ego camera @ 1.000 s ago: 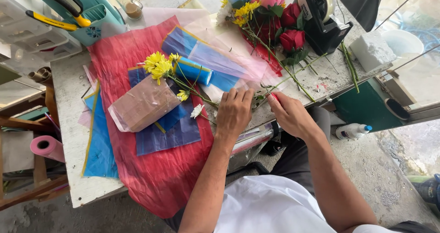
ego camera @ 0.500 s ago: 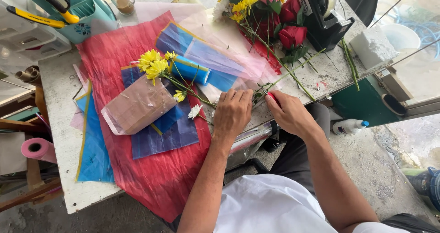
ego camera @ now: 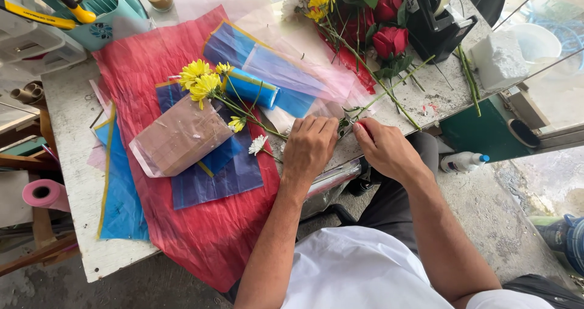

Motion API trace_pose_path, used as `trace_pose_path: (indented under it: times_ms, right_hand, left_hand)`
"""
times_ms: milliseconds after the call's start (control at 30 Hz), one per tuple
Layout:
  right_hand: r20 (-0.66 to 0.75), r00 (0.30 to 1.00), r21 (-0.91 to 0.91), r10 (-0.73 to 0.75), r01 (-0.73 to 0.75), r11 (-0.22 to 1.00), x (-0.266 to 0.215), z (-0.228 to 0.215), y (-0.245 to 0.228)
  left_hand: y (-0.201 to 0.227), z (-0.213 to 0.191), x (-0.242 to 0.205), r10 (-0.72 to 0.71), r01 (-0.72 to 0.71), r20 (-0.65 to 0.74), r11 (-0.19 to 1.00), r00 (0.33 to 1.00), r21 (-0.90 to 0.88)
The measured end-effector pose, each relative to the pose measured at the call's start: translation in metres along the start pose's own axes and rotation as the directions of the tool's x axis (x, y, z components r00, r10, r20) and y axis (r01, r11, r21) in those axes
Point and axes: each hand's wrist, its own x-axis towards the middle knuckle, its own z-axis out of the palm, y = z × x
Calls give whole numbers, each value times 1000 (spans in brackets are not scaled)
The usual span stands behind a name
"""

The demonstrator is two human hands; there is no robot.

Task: The person trims the stems of several yellow and white flowers using red-handled pruning shears. They hold each flower, cut the stem, and place the trimmed flower on the table.

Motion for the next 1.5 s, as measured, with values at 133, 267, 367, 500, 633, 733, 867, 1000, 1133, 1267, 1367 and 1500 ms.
trace_pose_path:
  times_ms: [133, 267, 367, 500, 633, 733, 867, 1000, 1133, 1267, 1367, 1500]
  right_hand:
    - [11, 1000, -12, 29, -29, 1000, 3, 3, 7]
    - [32, 997, -73, 74, -72, 995, 4, 4, 5]
    - [34, 996, -99, 82, -79, 992, 7, 4, 4]
    - [43, 994, -120, 96, -91, 989, 5, 4, -2]
    - [32, 994, -119, 107, -103, 988, 9, 11, 10]
    - [22, 993, -129, 115, -111, 985, 15, 12, 12]
    - [15, 994, -128, 107, -104, 986, 14, 11, 9]
    - [-13, 995, -225, 96, -97, 970, 24, 12, 23]
    - [-16, 999, -261, 47, -50, 964, 24, 18, 21]
    - [-41, 999, -192, -15, 7, 981, 20, 7, 12]
    - [-15, 1000, -157, -18, 15, 987, 11, 6, 23]
    - [-65, 993, -41, -98, 96, 995, 12, 4, 35]
  left_hand:
    - [-1, 1, -3, -2, 2, 29, 1000, 1000, -5]
    - [-1, 6, -7, 8, -7, 41, 1000, 999, -5]
    - [-3, 7, -6, 5, -5, 49, 1000, 999, -11]
    - [-4, 10, -10, 15, -14, 58, 999, 998, -29]
    - [-3, 11, -12, 27, -24, 64, 999, 998, -38]
    - [-5, 12, -10, 18, -15, 56, 998, 998, -60]
    - [-6, 10, -9, 20, -15, 61, 996, 998, -83]
    - [-2, -14, -1, -45, 72, 146, 981, 988, -181]
    - [3, -3, -1, 13, -3, 67, 991, 998, -137]
    - [-2, 0, 0, 47, -47, 2, 995, 999, -87]
    - [2, 1, -7, 63, -65, -46, 997, 997, -51]
    - [5, -6, -3, 120, -113, -157, 992, 980, 52]
